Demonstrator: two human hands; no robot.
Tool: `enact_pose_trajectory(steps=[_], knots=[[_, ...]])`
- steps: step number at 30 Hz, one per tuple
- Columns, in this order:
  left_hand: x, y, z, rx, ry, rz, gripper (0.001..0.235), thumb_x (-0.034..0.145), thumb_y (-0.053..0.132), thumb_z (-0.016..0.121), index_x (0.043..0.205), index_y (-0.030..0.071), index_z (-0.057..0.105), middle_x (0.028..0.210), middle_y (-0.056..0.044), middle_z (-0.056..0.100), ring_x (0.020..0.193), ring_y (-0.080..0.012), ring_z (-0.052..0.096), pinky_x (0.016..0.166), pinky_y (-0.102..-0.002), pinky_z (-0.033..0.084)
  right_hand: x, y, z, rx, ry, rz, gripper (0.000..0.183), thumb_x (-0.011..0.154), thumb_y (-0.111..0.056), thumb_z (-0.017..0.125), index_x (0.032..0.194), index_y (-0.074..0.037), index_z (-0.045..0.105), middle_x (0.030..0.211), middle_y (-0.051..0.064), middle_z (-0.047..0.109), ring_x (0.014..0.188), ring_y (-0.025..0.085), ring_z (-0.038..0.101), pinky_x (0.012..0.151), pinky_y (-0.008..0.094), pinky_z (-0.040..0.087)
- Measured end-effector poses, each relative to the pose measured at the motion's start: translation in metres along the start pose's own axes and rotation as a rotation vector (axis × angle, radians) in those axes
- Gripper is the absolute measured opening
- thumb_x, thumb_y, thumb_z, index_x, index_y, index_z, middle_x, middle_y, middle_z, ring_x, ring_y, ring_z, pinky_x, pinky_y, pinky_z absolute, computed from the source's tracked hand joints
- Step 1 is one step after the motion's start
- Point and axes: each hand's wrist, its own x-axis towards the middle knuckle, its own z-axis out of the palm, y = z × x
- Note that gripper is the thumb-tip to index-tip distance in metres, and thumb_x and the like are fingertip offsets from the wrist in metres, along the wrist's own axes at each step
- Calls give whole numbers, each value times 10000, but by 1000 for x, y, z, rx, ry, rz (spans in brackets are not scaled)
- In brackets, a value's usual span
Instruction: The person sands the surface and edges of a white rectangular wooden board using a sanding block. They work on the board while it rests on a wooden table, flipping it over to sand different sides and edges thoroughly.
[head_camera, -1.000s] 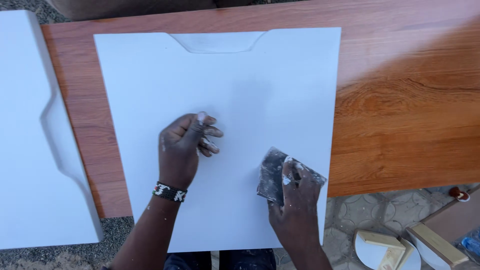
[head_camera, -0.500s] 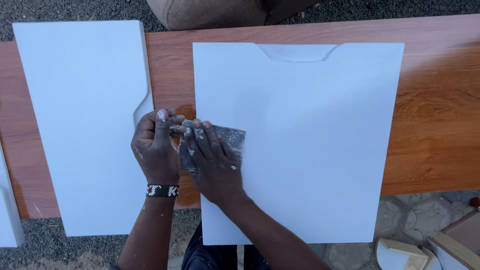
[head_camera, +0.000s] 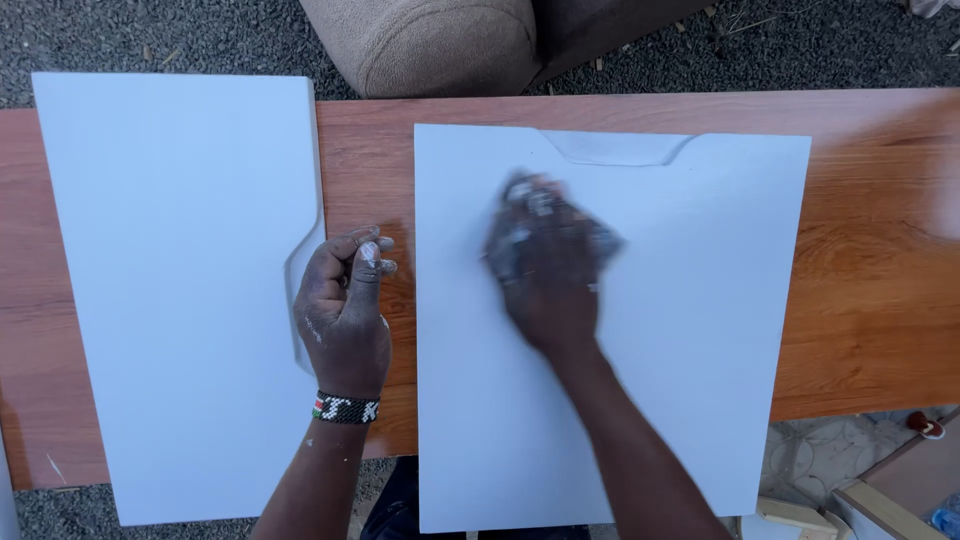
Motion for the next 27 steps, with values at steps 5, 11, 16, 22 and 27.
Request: enact_pose_trajectory(steps=[5,11,16,22,27], knots=[[25,2,-2,72,-76,83,274,1265,116,679,1414,-111,713,1332,-295,792,1249,-286,744,1149,-530,628,7,148,-10,-420,-118,683,788,1360,-388,734,1937,-8,356,1941,326,281,1782,528,291,1426,672,291],[25,-2,58,250,-118,106,456,1258,219,712,1625,-45,651,1592,-315,687,1532,-512,653,1283,-599,544,51,-1,-29,123,-153,1,677,1094,-331,704,1728,-103,644,1818,192,591,1739,414,494,1439,610,346],[57,14,66,436,-271,118,596,1247,231,710,1732,-75,551,1736,-386,559,1661,-600,472,1377,-709,383,-13,232,-31,-550,-27,614,757,1319,-349,814,1915,-52,454,1874,327,435,1713,517,418,1336,691,473],[79,-30,102,691,-324,253,625,1237,191,654,1783,-77,509,1826,-377,466,1734,-567,388,1467,-617,275,25,-23,-43,28,82,94,632,1110,-212,680,1665,91,661,1654,379,647,1596,593,612,1377,705,423],[93,-42,120,917,-255,570,437,1077,265,896,1472,90,831,1369,-150,658,1462,-408,646,1389,-554,412,-5,131,-50,-295,4,277,879,1070,-435,875,1817,-54,609,1815,247,608,1688,459,554,1394,604,417]])
